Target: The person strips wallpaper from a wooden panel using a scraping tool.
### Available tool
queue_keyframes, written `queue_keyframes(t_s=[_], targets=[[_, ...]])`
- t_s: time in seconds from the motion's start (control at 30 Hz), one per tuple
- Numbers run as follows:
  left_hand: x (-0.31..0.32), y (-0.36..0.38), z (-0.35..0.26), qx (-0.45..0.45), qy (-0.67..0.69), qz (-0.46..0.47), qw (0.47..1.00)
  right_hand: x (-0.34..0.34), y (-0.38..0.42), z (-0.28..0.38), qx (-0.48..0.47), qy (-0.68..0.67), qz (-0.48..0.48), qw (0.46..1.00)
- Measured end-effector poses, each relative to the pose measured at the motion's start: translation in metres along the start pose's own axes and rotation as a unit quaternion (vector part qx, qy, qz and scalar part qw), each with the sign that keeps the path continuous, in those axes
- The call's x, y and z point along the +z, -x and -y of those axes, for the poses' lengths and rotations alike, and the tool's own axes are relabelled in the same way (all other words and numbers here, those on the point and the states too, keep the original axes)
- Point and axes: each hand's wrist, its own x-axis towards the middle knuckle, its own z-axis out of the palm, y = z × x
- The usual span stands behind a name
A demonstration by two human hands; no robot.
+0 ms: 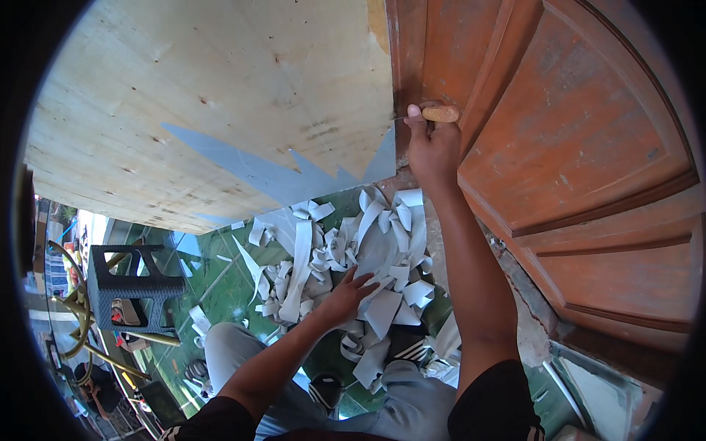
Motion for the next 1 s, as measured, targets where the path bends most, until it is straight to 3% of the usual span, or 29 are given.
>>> queue_keyframes(t_s=[0.1, 0.2, 0.4, 0.5, 0.6, 0.7, 0.8, 1.0], targets=[[0.001, 0.005, 0.004, -0.035, 0.119, 0.079, 0.989, 0.003, 0.002, -0.002, 0.015, 0.049, 0.014, 0.999], [-0.007, -0.003, 0.004, -0.050, 0.094, 0.258, 0.960, 0.003, 0.005, 0.000, 0.006, 0.024, 0.015, 1.000], [0.003, 0.009, -0.001, -0.101, 0.114, 0.143, 0.978, 0.007, 0.010, -0.003, -0.008, 0.044, -0.009, 0.999], [-0.003, 0.009, -0.003, -0.133, 0.127, 0.178, 0.967, 0.007, 0.015, 0.001, -0.027, 0.015, -0.017, 0.999], [-0.017, 0.008, -0.014, -0.153, 0.111, 0.150, 0.970, 0.006, 0.012, 0.000, -0.025, 0.028, 0.000, 0.999], [-0.012, 0.008, -0.018, -0.099, 0.146, 0.041, 0.984, 0.006, 0.012, 0.000, -0.036, 0.049, 0.004, 0.998], [0.000, 0.003, -0.007, -0.096, 0.173, 0.049, 0.979, 0.005, 0.015, -0.003, -0.027, 0.056, 0.012, 0.998], [0.001, -0.002, 0.008, -0.134, 0.178, 0.168, 0.960, 0.005, 0.015, -0.005, -0.024, 0.032, 0.007, 0.999]])
